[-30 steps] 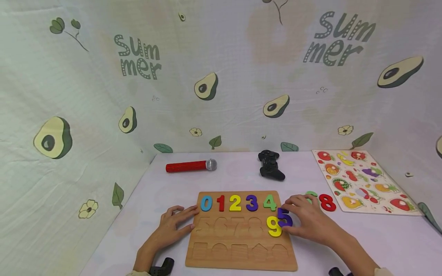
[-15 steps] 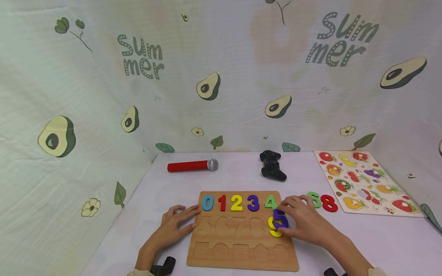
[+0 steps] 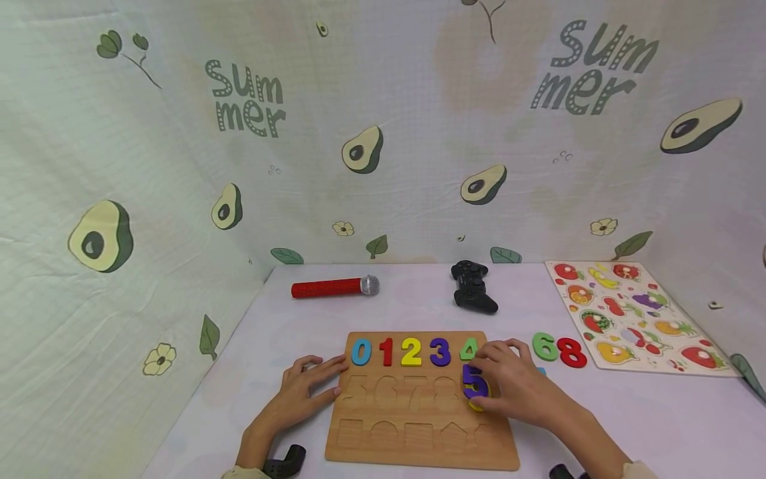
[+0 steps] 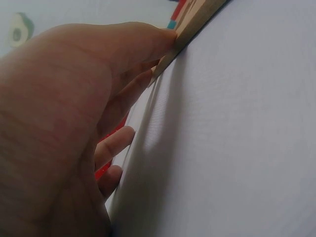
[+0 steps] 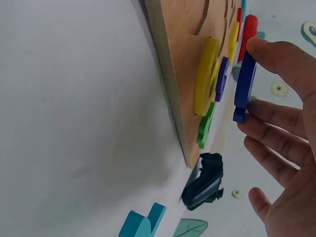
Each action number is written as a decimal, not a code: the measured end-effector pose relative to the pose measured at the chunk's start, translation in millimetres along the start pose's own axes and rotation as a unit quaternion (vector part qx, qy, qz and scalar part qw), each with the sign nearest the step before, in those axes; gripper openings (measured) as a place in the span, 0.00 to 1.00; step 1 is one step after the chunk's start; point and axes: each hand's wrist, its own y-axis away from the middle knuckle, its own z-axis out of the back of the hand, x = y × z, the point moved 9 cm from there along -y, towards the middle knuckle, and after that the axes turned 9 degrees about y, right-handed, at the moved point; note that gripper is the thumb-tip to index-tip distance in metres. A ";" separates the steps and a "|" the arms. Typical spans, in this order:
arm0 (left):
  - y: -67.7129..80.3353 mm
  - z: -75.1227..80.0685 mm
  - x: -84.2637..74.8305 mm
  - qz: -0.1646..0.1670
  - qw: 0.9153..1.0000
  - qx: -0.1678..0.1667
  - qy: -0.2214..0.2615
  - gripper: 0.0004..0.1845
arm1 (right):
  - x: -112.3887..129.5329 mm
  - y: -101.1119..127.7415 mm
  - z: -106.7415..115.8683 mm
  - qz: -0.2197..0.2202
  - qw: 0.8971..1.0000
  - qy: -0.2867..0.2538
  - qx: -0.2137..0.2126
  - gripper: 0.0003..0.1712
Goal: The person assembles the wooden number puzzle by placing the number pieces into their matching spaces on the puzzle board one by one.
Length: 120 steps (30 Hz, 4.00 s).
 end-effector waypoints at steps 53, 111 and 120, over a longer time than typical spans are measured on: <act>-0.2 0.8 -2.4 -0.012 1.000 0.000 0.012 0.25 | 80.3 -48.7 -12.4 0.084 0.996 -0.024 -0.010 0.29; 1.6 2.2 -3.8 -0.032 0.999 0.003 0.015 0.25 | 164.8 -106.4 -54.6 0.110 0.991 -0.072 0.038 0.30; 0.2 -0.8 -3.3 -0.031 0.999 0.007 0.006 0.26 | 162.9 -108.0 -66.1 0.061 0.995 -0.068 0.042 0.32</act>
